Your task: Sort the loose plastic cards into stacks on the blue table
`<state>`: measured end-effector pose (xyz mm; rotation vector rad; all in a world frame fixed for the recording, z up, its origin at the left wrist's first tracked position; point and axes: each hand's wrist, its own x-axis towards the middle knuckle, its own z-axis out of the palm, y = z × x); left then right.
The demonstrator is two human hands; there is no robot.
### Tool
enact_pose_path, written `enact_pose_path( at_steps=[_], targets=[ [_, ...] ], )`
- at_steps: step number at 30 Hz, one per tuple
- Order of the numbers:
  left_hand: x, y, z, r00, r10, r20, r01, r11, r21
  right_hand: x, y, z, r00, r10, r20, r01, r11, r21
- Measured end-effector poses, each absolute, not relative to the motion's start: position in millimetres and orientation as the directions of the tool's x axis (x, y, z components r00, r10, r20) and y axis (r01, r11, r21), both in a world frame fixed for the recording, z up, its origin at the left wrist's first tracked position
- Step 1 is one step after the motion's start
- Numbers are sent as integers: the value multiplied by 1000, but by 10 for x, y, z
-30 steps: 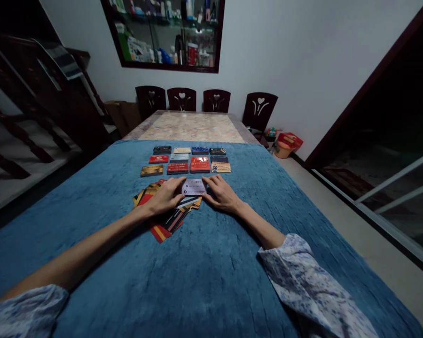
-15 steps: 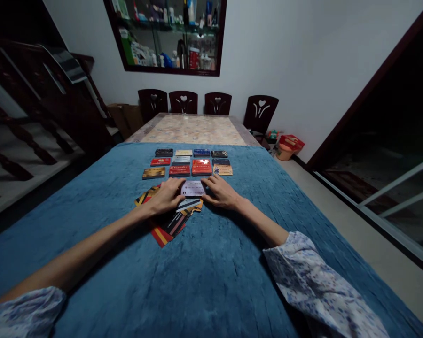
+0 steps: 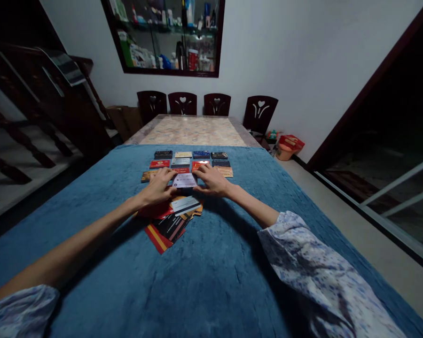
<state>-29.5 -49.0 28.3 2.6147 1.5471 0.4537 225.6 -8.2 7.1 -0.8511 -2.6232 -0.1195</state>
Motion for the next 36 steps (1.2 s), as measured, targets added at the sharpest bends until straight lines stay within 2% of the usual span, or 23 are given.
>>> enact_pose_path(
  at_steps=[9, 14, 36],
  targets=[
    [-340, -168, 396, 379, 912, 159, 908, -399, 126, 1980, 58, 332, -622, 760, 188, 774, 633, 4],
    [-378, 52, 394, 357, 923, 141, 921, -374, 113, 1827, 138, 479, -558, 823, 110, 828, 561, 8],
    [-383, 799, 374, 266, 963, 39, 960, -268, 77, 1502, 831, 533, -406, 913, -34, 914, 406, -3]
  ],
)
